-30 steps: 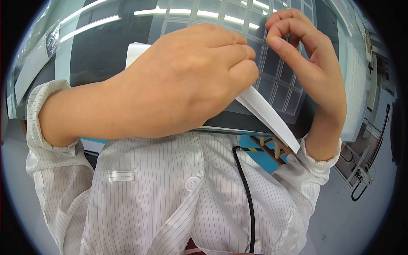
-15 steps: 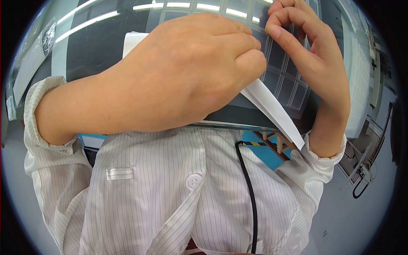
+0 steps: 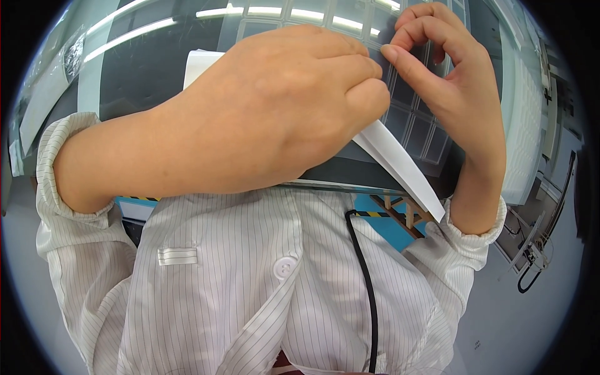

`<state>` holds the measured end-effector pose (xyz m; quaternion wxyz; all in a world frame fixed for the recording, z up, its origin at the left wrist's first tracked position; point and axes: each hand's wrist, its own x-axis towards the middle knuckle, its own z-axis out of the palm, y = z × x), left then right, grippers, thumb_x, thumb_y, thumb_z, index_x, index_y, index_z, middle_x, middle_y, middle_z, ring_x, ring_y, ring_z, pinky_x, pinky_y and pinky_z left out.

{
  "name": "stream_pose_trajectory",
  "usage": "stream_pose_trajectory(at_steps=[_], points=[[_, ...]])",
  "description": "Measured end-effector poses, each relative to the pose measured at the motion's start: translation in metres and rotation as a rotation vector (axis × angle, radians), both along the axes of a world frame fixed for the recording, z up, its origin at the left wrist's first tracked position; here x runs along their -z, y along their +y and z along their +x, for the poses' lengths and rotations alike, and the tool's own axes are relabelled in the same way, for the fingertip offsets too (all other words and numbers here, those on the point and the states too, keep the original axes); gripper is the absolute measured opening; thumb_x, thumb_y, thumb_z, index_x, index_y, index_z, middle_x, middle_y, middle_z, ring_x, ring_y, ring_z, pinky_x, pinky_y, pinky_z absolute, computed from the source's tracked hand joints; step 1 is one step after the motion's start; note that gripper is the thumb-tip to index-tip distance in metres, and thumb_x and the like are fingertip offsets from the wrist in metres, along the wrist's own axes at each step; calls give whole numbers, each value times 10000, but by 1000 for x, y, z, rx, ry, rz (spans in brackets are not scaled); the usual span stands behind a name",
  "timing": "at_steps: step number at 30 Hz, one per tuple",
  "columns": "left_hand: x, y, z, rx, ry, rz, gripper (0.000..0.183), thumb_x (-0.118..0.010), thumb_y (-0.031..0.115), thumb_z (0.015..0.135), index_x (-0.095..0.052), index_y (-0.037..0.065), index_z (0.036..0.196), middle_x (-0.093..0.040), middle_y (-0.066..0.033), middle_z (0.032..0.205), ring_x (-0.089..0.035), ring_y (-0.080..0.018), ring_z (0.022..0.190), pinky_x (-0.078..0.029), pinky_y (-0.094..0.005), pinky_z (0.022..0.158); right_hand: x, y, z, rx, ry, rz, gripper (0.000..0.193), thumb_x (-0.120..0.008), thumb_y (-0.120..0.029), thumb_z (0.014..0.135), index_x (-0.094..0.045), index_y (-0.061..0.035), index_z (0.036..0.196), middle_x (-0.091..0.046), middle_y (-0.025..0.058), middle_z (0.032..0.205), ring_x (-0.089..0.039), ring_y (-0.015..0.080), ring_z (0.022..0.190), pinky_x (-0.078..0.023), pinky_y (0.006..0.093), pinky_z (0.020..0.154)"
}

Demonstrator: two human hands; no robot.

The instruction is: Manually placing small electronic components into a grid and organizing paper strips at a workstation.

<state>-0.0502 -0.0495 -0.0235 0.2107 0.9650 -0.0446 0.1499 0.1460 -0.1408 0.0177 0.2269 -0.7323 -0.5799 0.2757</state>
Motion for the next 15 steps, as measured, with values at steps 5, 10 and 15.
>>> stream_pose_trajectory(at_steps=[5,10,15], points=[[14,-5,10,-23,-266,-51,148,-646,75,750,-508,23,740,-561,-114,742,-600,-285,756,-509,-396,709,2,-1,-1,-2,10,43,117,-744,-25,831,-635,10,807,-601,77,908,-550,164,804,-439,276,707],[20,-6,10,-40,-292,-71,142,-651,71,743,-517,26,740,-576,-116,752,-612,-291,771,-512,-400,725,3,-5,-2,-36,151,132,116,-731,-12,860,-631,11,805,-604,85,936,-548,158,816,-437,276,717],[19,-7,10,-55,-288,-86,137,-655,72,739,-528,21,744,-578,-117,757,-621,-296,784,-513,-403,732,29,-10,28,-147,179,143,77,-690,-53,928,-640,4,915,-594,56,1026,-522,119,855,-417,241,765]])
